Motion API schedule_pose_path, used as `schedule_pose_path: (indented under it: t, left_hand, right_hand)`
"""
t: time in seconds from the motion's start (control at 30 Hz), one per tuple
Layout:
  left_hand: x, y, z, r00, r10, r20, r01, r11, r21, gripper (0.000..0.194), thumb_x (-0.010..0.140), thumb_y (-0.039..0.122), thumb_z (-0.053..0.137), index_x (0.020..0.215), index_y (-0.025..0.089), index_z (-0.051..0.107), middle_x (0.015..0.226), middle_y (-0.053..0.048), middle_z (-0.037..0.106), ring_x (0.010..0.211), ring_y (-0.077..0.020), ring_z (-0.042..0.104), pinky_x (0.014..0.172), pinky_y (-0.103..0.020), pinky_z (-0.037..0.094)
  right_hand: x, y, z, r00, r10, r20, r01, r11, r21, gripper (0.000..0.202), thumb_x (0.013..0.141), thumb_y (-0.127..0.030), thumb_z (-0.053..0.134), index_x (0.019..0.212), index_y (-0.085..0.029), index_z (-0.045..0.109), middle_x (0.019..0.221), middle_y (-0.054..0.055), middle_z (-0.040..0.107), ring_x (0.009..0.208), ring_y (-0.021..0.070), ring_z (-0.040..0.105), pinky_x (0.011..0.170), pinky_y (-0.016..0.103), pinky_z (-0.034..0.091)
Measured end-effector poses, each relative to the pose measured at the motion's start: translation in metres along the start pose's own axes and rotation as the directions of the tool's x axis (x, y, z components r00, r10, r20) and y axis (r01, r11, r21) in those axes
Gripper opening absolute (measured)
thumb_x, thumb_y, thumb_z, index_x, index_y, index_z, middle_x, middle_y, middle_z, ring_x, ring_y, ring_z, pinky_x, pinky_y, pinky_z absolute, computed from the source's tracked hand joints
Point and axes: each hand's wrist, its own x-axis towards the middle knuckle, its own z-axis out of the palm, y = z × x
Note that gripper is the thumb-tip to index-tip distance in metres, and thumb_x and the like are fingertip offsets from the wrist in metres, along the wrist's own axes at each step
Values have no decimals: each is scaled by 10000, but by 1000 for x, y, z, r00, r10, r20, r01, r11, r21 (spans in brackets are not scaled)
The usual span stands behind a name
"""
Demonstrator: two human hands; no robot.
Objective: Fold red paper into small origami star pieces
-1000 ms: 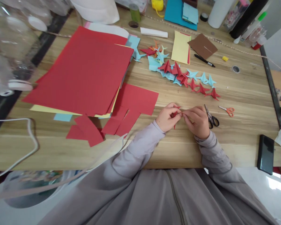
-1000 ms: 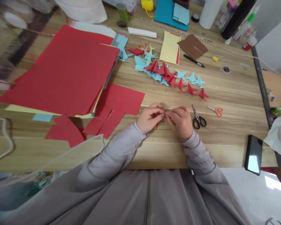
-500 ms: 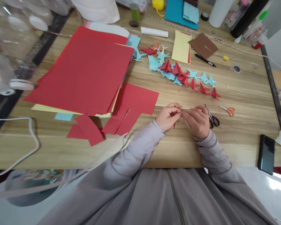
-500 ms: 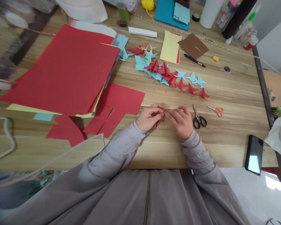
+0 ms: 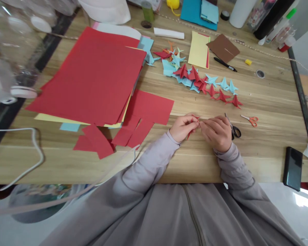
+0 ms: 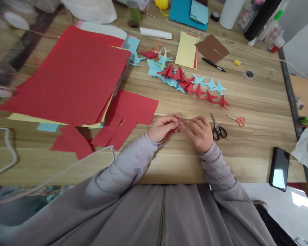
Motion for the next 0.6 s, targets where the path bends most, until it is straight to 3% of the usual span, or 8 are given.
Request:
schedule_pose_path:
  t: [0.07, 0.13, 0.2, 0.27, 0.4, 0.47, 0.6]
  left_hand:
    - [0, 0, -1, 999, 50, 5, -50, 997, 52, 202, 756, 292, 620, 612, 151, 603, 659, -6, 526, 583, -98, 515, 529, -233, 458]
    - [1, 0, -2, 992, 124, 5, -123, 983, 139, 211, 788, 297, 604, 631, 157, 610, 693, -14, 531, 639, -114, 529, 576, -248, 463]
    - [0, 1, -2, 978, 210, 21, -208, 943, 258, 191, 813, 277, 586, 665, 163, 627, 723, -23, 528, 709, -133, 535, 631, -261, 459]
    - [0, 1, -2, 960, 277, 49, -275, 892, 357, 156, 829, 251, 572, 722, 164, 646, 758, -31, 523, 743, -142, 528, 654, -267, 449]
    - [-2, -1, -1, 935, 338, 107, -349, 824, 446, 129, 848, 219, 556, 791, 157, 654, 806, -40, 515, 727, -140, 520, 643, -266, 443]
    - [-3, -2, -1, 931, 343, 124, -360, 811, 462, 128, 852, 214, 552, 805, 157, 656, 825, -40, 513, 702, -131, 518, 632, -263, 448]
    - [-3, -3, -2, 928, 345, 142, -369, 787, 494, 132, 855, 212, 550, 808, 161, 662, 839, -35, 515, 682, -120, 526, 663, -273, 472]
  right_hand:
    - [4, -5, -1, 991, 100, -91, -94, 993, 66, 133, 861, -235, 579, 914, -270, 697, 882, 46, 728, 844, 197, 655, 818, 395, 467]
    - [8, -10, -3, 945, 281, -167, -250, 951, 182, 136, 865, -255, 560, 868, -235, 694, 857, 65, 719, 815, 200, 653, 769, 378, 489]
    - [11, -14, -5, 885, 456, -99, -395, 845, 361, 163, 865, -299, 562, 788, -211, 677, 760, 54, 697, 721, 179, 637, 677, 336, 501]
    - [13, -14, -5, 826, 562, 40, -493, 687, 534, 217, 849, -354, 584, 717, -198, 657, 666, 29, 671, 633, 155, 616, 615, 304, 497]
    - [15, -11, -3, 748, 608, 265, -575, 396, 716, 269, 798, -418, 637, 658, -188, 647, 588, 2, 652, 547, 126, 592, 567, 274, 493]
    - [15, -9, -3, 727, 606, 324, -599, 327, 731, 270, 767, -429, 668, 649, -187, 649, 582, -1, 651, 540, 121, 587, 563, 269, 493]
    - [15, -7, -4, 714, 582, 389, -624, 278, 730, 264, 724, -436, 705, 654, -186, 658, 593, -3, 652, 559, 120, 590, 582, 267, 495]
